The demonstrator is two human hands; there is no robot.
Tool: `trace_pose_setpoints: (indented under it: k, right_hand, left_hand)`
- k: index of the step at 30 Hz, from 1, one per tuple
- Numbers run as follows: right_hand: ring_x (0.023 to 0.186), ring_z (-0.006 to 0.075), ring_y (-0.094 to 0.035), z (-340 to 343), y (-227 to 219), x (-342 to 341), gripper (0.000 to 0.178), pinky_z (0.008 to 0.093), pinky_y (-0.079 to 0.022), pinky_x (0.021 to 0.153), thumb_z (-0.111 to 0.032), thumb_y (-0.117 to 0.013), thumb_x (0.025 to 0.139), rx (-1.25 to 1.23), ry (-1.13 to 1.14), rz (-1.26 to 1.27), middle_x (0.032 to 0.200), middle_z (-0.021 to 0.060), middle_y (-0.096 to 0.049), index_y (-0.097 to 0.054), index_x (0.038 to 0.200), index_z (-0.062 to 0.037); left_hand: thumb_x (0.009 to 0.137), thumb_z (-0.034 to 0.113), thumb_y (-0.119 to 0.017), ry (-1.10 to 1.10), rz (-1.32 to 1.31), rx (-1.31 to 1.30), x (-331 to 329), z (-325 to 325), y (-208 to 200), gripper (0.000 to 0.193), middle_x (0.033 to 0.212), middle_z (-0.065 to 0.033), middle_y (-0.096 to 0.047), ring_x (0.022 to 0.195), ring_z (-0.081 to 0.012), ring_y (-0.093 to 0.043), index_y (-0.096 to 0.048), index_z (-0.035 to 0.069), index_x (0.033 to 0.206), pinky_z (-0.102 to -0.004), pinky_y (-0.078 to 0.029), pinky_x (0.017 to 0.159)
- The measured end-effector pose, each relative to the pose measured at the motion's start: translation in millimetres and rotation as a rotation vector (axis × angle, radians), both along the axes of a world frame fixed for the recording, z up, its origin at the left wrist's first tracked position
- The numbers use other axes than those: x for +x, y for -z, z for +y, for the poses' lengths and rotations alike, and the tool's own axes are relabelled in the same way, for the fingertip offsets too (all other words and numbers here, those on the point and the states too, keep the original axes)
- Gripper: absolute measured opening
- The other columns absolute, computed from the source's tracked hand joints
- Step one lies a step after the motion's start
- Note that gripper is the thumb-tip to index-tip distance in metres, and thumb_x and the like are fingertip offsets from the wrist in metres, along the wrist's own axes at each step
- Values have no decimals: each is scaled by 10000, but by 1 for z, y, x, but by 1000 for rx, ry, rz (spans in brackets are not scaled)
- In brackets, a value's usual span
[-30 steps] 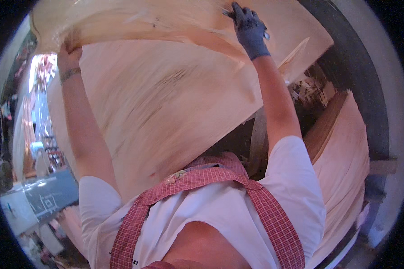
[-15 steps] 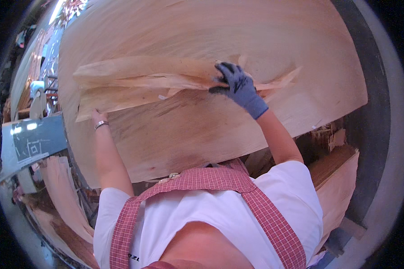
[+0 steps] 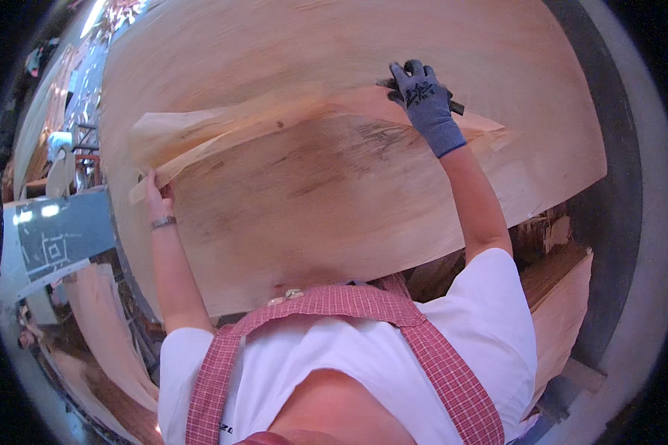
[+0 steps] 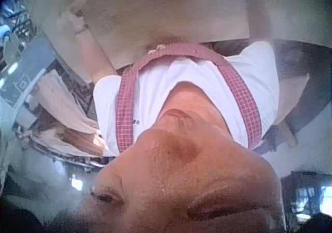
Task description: The person applies adhesive tape to cracks in large wood veneer sheets and lifts them to organize a stack on a metal table.
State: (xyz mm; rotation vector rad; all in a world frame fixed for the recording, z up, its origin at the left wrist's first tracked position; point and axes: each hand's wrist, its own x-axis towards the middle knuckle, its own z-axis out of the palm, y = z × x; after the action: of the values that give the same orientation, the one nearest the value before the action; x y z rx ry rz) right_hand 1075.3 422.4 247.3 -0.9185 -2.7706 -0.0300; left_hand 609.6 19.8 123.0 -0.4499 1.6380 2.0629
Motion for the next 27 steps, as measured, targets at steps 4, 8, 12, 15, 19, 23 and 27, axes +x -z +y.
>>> trace_pose_setpoints:
  k: [4,8,12,15,19,23,27]
  right_hand:
    - [962,290,-605,-95,-42,-71,603,420,-529,818,-394,-785,752,-319,-165,264,1163,115,-565,-569,1283,-205]
    - [967,314,-604,-98,2,-117,419,454,-521,829,-370,-758,782,-190,-242,17,1120,113,-578,-635,1137,-184]
    - [986,329,-595,-68,-1,-143,224,464,-518,812,-322,-689,845,-99,-107,-50,1022,106,-604,-649,994,-160]
    - [982,320,-588,-48,-57,-168,188,451,-519,781,-280,-663,865,137,-33,43,994,93,-616,-651,1014,-164]
    - [931,284,-586,-91,-117,-182,333,419,-523,711,-241,-702,835,448,-84,348,999,67,-620,-636,1158,-194]
    - [902,245,-596,-132,-71,-167,395,384,-521,679,-277,-708,830,407,-203,267,1001,50,-623,-629,1214,-226]
    - [994,230,-574,-157,18,-182,394,388,-518,664,-233,-628,828,224,-271,-69,1083,37,-578,-597,1222,-227]
  left_hand:
    - [889,217,-679,81,-15,100,2,13,-44,117,822,-33,-667,729,-153,-664,-630,111,885,-299,-592,631]
    - [901,188,-647,203,7,193,-28,51,-84,113,868,-66,-665,778,-192,-672,-607,82,901,-342,-605,678]
    - [908,183,-624,354,52,315,-68,89,-124,135,909,-92,-657,826,-231,-670,-600,57,950,-378,-606,726]
    - [908,196,-634,329,111,365,-97,108,-166,164,922,-82,-670,849,-222,-672,-609,53,984,-370,-604,745]
    - [911,197,-648,334,311,528,-125,67,-199,180,959,-56,-676,875,-187,-669,-622,68,1033,-357,-601,736]
    - [910,193,-660,264,254,294,-109,-16,-159,142,977,-31,-682,877,-159,-668,-653,103,1019,-337,-596,712]
    - [906,201,-663,189,80,176,-105,-89,-59,141,912,-29,-681,815,-163,-680,-650,109,1011,-328,-599,636]
